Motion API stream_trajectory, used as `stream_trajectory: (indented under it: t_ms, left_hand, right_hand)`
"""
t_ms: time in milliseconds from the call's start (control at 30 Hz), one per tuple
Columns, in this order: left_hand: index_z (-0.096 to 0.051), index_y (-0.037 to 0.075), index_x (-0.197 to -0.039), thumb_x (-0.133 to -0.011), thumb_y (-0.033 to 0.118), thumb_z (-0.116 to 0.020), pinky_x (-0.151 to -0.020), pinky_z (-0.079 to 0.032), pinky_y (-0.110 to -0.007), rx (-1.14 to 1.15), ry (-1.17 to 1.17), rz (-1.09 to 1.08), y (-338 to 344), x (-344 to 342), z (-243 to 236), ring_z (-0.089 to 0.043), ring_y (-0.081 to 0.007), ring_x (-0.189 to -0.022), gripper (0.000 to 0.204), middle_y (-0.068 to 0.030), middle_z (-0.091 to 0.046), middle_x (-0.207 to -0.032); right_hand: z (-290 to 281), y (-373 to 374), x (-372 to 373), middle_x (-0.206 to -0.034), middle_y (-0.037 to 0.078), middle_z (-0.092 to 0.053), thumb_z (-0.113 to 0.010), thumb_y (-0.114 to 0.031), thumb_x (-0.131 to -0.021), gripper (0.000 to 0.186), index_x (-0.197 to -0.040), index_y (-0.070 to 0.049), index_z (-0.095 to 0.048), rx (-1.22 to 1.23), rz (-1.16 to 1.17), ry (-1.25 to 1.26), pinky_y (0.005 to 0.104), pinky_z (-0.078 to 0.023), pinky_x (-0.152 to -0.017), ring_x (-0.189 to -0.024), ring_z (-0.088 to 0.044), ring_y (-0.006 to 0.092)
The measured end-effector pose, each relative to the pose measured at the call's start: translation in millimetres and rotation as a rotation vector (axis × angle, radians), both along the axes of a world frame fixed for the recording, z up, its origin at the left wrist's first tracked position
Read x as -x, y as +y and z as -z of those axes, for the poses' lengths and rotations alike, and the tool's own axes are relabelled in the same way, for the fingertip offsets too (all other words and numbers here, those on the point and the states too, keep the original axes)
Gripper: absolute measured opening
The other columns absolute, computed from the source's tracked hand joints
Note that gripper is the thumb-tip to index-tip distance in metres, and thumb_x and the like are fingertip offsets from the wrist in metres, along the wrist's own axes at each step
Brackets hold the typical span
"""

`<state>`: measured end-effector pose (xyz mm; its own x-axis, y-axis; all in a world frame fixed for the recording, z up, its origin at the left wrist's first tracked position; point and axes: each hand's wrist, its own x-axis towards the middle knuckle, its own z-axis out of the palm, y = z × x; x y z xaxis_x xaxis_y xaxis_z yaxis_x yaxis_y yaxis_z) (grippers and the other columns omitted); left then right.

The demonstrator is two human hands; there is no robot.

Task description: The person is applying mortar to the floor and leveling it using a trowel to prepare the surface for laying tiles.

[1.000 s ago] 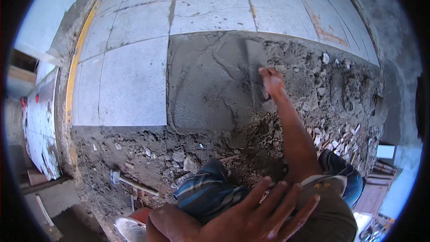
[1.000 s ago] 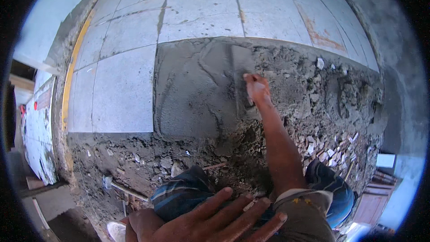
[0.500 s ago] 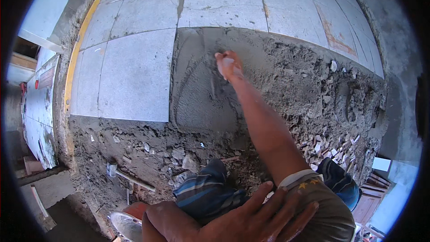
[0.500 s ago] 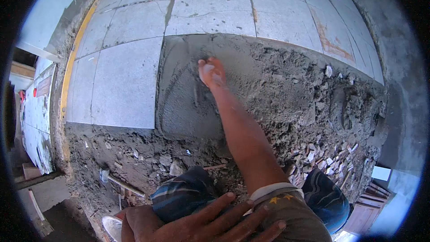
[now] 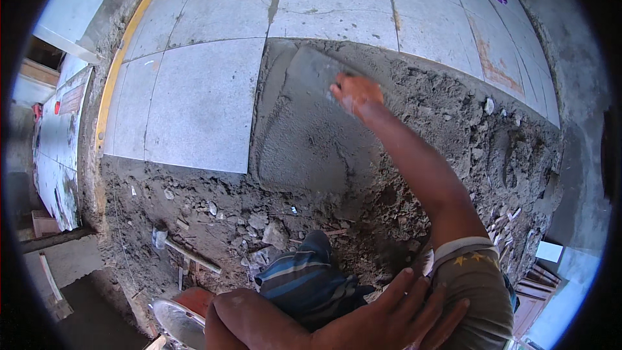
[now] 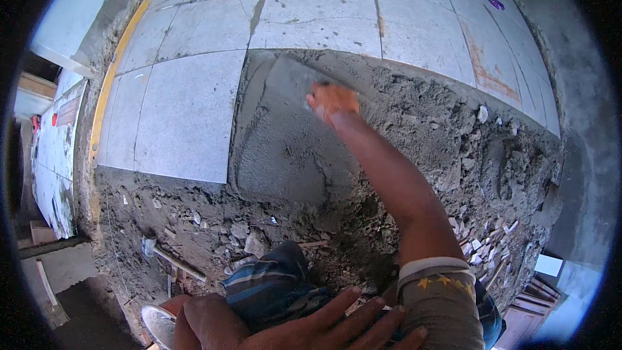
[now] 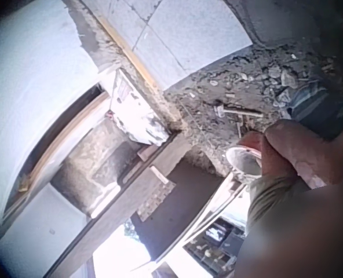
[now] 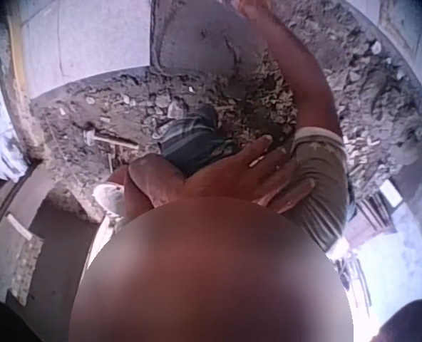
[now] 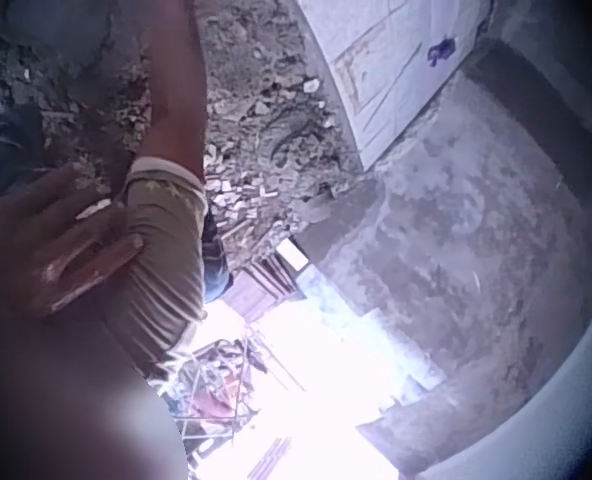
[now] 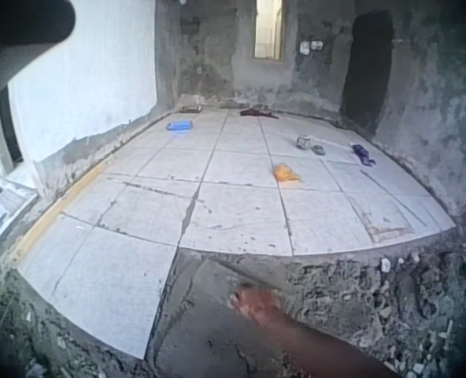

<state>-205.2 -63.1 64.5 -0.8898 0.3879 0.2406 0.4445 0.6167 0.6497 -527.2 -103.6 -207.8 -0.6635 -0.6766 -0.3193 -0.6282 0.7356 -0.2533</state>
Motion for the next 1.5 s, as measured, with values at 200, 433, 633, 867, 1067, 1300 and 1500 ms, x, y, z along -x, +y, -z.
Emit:
stream_trajectory:
  t_ms: [200, 433, 633, 867, 1067, 1300, 1500]
  left_hand:
    - [-0.056, 0.009, -0.148, -0.096, 0.026, -0.061, -0.106, -0.049, -0.056, 0.014, 0.084, -0.139, 11.9, -5.5, 13.6, -0.065, -0.0346, -0.118, 0.056, -0.0174, -0.066, -0.128]
    - [-0.058, 0.009, -0.146, -0.093, 0.026, -0.063, -0.105, -0.049, -0.056, -0.012, 0.173, -0.228, 22.0, -13.0, 18.2, -0.064, -0.0333, -0.117, 0.056, -0.0164, -0.067, -0.126]
    - [-0.057, 0.007, -0.146, -0.092, 0.024, -0.062, -0.106, -0.048, -0.055, 0.036, 0.093, -0.093, -4.1, -18.7, 4.0, -0.063, -0.0338, -0.119, 0.057, -0.0166, -0.067, -0.127]
    - [-0.056, 0.007, -0.147, -0.092, 0.024, -0.062, -0.107, -0.048, -0.055, 0.007, 0.085, -0.078, -4.9, -12.7, 4.9, -0.063, -0.0339, -0.119, 0.058, -0.0169, -0.066, -0.128]
    - [-0.056, 0.007, -0.148, -0.092, 0.023, -0.062, -0.107, -0.047, -0.055, -0.018, 0.084, -0.074, -8.3, -11.7, 10.8, -0.063, -0.0341, -0.12, 0.058, -0.0172, -0.065, -0.129]
    - [-0.055, 0.007, -0.149, -0.092, 0.023, -0.061, -0.108, -0.047, -0.055, -0.042, 0.087, -0.075, -7.5, -8.5, 15.3, -0.062, -0.0342, -0.12, 0.059, -0.0175, -0.064, -0.13]
    - [-0.054, 0.007, -0.149, -0.093, 0.023, -0.061, -0.108, -0.047, -0.055, -0.058, 0.056, -0.082, -2.5, -16.3, 9.9, -0.062, -0.0343, -0.12, 0.059, -0.0178, -0.063, -0.131]
  right_hand:
    - [21.3, 14.9, 34.1, -0.126, 0.02, -0.07, -0.056, -0.043, -0.103, 0.042, -0.13, -0.013, -0.068, 0.147, 0.133, 0.035, 0.0533, -0.053, -0.099, -0.119, -0.066, 0.0408]
    - [45.4, 74.4, 31.9, -0.121, 0.02, -0.072, -0.061, -0.051, -0.1, 0.054, -0.131, -0.007, -0.067, 0.222, 0.27, 0.187, 0.0527, -0.054, -0.098, -0.114, -0.069, 0.0378]
    - [57.4, 24.6, -23.8, -0.081, 0.016, -0.069, -0.063, -0.049, -0.099, 0.052, -0.111, 0.001, -0.065, 0.664, 0.667, -0.513, 0.046, -0.055, -0.059, -0.057, -0.064, 0.0275]
    - [67.0, -103.7, -46.0, -0.096, 0.023, -0.073, -0.059, -0.044, -0.101, 0.047, -0.111, 0.002, -0.065, 0.554, 0.487, -0.372, 0.05, -0.057, -0.068, -0.075, -0.073, 0.0356]
    - [79.9, -110.0, -51.8, -0.101, 0.023, -0.074, -0.059, -0.043, -0.1, 0.042, -0.109, -0.003, -0.066, 0.462, 0.263, 0.084, 0.0544, -0.055, -0.077, -0.098, -0.071, 0.0435]
    - [42.6, -36.2, -6.9, -0.114, 0.025, -0.072, -0.058, -0.048, -0.1, 0.043, -0.121, -0.011, -0.067, 0.221, 0.317, 0.092, 0.0567, -0.054, -0.091, -0.111, -0.067, 0.0476]
    - [32.2, 24.8, 20.9, -0.12, 0.024, -0.071, -0.057, -0.05, -0.101, 0.044, -0.124, -0.014, -0.067, 0.126, 0.472, 0.08, 0.0578, -0.053, -0.093, -0.115, -0.066, 0.0462]
